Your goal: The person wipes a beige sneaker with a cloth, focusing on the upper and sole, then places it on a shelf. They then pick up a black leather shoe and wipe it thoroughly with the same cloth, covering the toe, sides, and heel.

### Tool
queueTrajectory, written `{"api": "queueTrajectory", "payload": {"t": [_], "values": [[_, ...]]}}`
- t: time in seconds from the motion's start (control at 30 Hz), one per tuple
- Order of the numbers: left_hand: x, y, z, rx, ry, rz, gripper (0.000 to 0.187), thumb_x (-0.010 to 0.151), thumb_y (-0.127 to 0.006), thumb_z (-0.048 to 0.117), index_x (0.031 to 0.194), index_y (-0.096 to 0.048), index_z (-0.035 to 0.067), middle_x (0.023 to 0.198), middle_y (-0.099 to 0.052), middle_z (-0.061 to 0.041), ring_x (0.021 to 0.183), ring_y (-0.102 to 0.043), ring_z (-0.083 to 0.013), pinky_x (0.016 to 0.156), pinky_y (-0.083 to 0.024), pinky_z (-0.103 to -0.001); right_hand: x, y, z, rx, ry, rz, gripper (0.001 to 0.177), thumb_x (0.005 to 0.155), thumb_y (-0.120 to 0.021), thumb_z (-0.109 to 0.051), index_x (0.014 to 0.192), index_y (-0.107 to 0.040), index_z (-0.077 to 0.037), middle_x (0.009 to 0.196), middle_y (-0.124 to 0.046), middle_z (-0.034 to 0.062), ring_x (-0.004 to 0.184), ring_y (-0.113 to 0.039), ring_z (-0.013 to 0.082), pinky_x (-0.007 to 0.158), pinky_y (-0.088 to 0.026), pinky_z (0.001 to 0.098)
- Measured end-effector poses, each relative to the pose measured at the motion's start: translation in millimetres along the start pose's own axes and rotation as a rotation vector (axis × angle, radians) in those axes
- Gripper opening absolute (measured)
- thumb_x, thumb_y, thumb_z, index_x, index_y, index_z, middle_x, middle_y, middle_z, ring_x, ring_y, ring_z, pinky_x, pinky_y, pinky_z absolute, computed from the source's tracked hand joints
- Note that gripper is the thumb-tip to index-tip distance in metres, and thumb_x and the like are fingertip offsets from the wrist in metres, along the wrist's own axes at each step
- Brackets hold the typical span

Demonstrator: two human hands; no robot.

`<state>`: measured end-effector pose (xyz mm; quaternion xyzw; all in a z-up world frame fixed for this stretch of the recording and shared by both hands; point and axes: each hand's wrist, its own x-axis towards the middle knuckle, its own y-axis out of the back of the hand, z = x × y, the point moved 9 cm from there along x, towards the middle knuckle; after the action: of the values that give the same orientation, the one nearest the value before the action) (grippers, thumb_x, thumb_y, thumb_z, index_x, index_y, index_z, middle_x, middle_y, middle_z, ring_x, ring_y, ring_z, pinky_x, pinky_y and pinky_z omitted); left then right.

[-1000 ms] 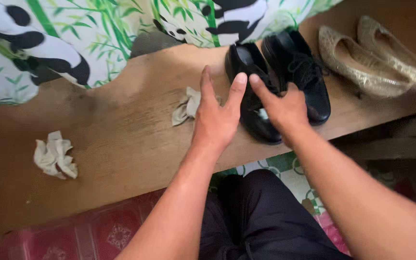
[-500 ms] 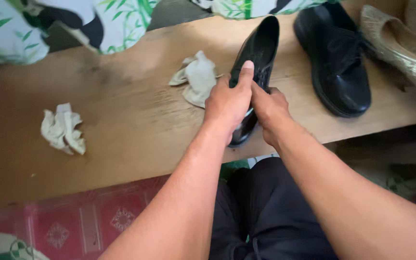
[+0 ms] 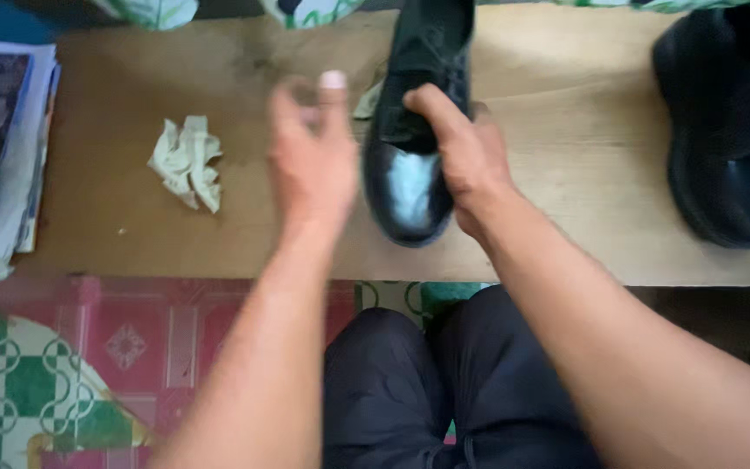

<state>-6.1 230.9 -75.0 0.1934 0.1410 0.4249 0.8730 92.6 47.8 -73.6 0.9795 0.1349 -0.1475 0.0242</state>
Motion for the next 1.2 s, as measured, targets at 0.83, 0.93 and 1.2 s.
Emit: {"api": "queueTrajectory", "payload": {"t": [0.83, 0.93, 1.2], "values": [[73.8, 67.4, -128.1, 0.744, 0.139, -0.003, 0.059, 0.109, -0.049, 0.036, 0.161, -0.023, 0.033, 0.168, -0.011, -0.014, 0.154, -0.008, -0.0422, 0.121, -0.007, -0.062, -16.6, -56.1, 24.4, 0.016, 0.043, -0.190, 0.064, 0.072, -0.075, -0.041, 0.120, -0.065, 0.000, 0.099, -0.073, 0.0076, 0.084, -0.071, 0.0162, 0.070, -0.061, 0.0319], [54.0, 51.1, -104.7, 0.624, -0.247, 0.193, 0.048, 0.103, -0.053, 0.013, 0.150, -0.053, 0.021, 0.154, -0.042, -0.025, 0.140, -0.043, -0.0421, 0.117, -0.035, -0.050, -17.8, -58.1, 22.3, 0.046, 0.056, -0.206, 0.059, 0.075, -0.075, -0.039, 0.117, -0.067, 0.001, 0.098, -0.074, 0.0070, 0.083, -0.072, 0.0156, 0.073, -0.060, 0.0304], [-14.3, 38.5, 0.9, -0.061, -0.222, 0.107, 0.032, 0.106, -0.049, 0.029, 0.120, -0.065, 0.006, 0.107, -0.075, -0.016, 0.101, -0.074, -0.0341, 0.087, -0.055, -0.046, -46.9, -48.5, -12.9, 0.043, -0.017, -0.257, 0.044, 0.077, -0.073, -0.037, 0.104, -0.075, -0.002, 0.091, -0.075, 0.0037, 0.078, -0.069, 0.0141, 0.070, -0.057, 0.0290]]}}
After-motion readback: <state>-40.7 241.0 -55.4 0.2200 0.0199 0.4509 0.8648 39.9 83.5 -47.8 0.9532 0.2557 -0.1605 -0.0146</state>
